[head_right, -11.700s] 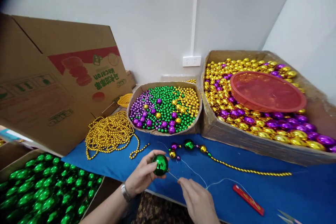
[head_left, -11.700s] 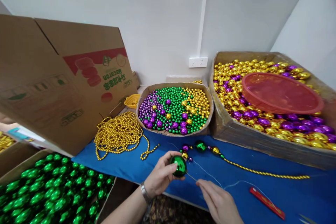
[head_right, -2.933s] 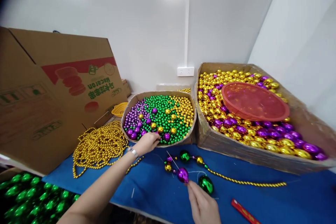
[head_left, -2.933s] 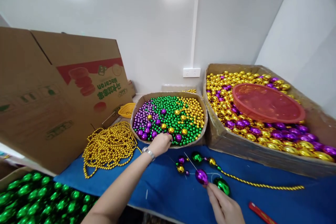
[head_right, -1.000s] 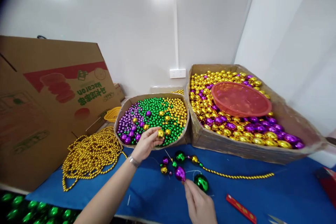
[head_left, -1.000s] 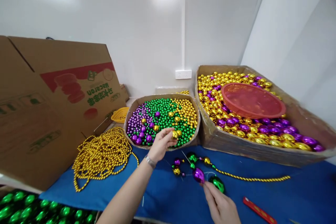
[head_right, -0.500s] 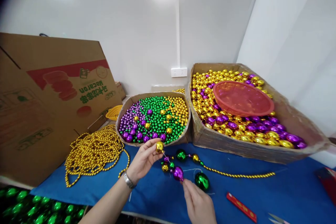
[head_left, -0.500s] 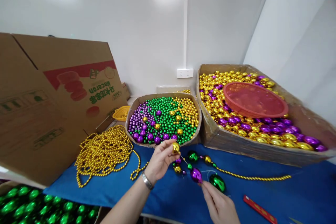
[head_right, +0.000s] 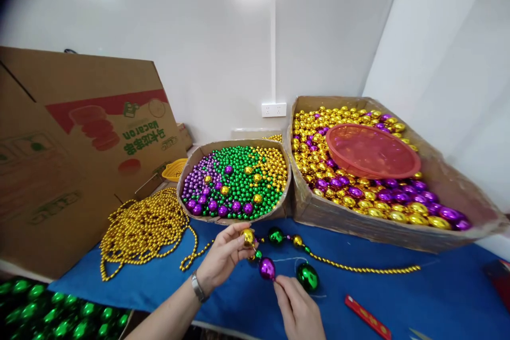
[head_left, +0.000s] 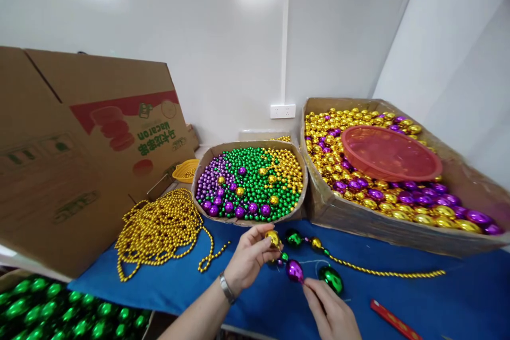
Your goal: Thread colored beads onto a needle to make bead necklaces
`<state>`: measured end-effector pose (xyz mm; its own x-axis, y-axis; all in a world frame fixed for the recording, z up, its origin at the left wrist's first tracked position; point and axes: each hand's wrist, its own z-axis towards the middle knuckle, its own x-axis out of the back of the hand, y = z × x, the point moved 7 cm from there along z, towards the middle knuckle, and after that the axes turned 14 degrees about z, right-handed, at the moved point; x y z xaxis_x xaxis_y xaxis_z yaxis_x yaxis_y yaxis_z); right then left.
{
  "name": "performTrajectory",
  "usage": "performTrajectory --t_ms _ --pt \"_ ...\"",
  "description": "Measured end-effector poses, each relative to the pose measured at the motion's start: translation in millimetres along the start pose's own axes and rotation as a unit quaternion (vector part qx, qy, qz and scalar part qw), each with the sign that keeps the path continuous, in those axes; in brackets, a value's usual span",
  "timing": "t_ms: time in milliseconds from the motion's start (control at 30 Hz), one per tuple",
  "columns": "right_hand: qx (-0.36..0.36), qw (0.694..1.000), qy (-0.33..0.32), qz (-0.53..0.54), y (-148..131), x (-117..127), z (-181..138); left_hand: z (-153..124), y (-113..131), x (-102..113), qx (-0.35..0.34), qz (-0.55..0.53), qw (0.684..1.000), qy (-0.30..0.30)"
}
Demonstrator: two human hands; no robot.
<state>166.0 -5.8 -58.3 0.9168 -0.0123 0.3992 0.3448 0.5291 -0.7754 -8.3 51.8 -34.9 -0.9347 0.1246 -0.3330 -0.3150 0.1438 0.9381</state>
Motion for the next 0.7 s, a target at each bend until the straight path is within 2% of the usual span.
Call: performTrajectory --t_ms 167,333,400,533,700 --pt "-0.011 0.999 -0.038 0.022 4.6 -4.5 -2.8 -2.3 3.7 1.3 -0.017 0.012 1.000 0.007" --pt "-0.106 0.988 -0.016 0.111 15.4 -4.6 -4.5 -4.1 -1.5 0.3 0.007 -0.001 1.000 -0.003" --pt "-0.141 0.980 -0.006 0.143 21.4 -5.8 -6.7 -5.2 -2.7 0.9 0.000 0.026 1.000 0.008" --pt "-0.223 0.943 0.023 0.246 40.8 -12.4 -13.1 -8.3 -2.4 -2.3 -0.021 0.102 0.994 0.012" --pt "-0.270 0.890 0.035 0.367 55.7 -23.7 -16.4 -9.2 2.3 -8.5 -0.024 0.151 0.988 -0.033"
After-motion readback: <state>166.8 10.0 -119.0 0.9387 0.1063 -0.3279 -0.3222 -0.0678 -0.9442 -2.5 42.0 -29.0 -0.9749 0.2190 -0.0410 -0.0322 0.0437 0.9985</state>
